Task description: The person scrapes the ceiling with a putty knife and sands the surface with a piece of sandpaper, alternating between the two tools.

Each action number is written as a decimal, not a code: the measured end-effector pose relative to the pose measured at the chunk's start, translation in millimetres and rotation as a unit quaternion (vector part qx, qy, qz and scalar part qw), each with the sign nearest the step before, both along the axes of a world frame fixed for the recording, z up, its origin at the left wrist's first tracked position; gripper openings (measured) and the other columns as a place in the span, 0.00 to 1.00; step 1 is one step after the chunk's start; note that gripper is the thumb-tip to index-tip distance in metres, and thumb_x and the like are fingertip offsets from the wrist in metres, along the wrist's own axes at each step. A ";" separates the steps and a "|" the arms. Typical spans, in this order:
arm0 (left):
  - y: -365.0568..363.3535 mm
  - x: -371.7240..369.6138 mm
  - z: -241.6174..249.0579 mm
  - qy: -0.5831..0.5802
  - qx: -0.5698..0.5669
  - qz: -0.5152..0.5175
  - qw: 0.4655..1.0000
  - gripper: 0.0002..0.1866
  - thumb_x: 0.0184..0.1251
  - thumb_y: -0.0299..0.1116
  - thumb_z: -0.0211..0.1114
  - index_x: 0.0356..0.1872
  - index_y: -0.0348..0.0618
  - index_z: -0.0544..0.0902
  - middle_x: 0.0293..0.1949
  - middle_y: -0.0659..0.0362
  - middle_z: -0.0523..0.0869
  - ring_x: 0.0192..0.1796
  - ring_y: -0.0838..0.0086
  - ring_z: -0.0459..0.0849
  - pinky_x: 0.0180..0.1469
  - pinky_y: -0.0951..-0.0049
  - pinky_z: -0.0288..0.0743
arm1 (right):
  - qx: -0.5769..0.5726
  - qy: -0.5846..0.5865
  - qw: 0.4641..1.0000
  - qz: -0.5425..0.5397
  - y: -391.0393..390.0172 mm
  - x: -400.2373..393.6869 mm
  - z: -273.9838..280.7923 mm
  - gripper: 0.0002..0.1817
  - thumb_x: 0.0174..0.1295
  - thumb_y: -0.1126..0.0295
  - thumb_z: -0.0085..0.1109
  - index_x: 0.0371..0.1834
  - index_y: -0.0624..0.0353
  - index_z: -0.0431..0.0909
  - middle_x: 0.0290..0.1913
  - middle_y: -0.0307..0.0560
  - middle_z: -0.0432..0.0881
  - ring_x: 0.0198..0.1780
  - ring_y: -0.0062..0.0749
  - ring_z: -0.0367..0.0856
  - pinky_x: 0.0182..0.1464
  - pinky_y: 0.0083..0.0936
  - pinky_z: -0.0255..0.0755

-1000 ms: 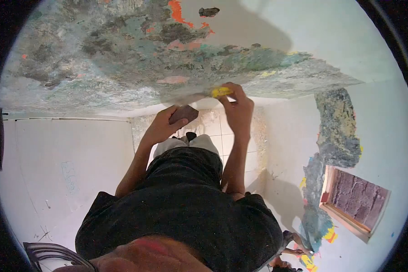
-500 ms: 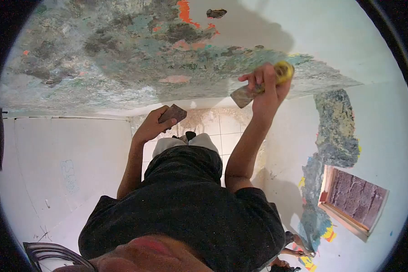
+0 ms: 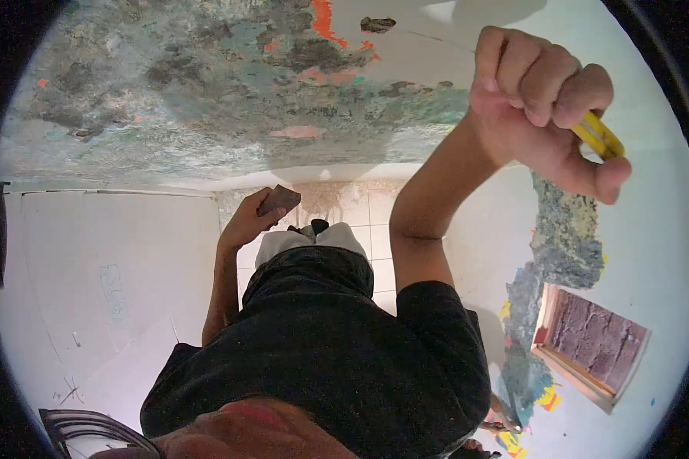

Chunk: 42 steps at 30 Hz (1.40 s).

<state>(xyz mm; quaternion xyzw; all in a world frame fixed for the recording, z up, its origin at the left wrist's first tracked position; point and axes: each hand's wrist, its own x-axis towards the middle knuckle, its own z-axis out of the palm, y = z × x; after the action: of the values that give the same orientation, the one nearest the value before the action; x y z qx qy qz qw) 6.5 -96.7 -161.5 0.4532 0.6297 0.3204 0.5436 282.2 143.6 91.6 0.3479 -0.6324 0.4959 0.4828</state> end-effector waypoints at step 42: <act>6.6 -11.8 8.2 0.054 0.032 -0.022 0.998 0.19 0.61 0.31 0.70 0.50 0.32 0.78 0.40 0.51 0.85 0.42 0.73 0.83 0.45 0.68 0.77 | -0.342 0.035 0.936 -0.078 14.6 -49.2 -41.7 0.31 0.62 0.32 0.38 0.27 0.53 0.67 0.17 0.33 0.64 0.18 0.21 0.55 0.23 0.23 0.55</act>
<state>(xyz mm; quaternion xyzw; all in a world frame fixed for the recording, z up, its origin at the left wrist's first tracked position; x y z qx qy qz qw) -5.3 -90.1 -153.3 0.5009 0.6374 0.3029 0.5011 233.0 158.2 49.9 0.1287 -0.4321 0.6307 0.6317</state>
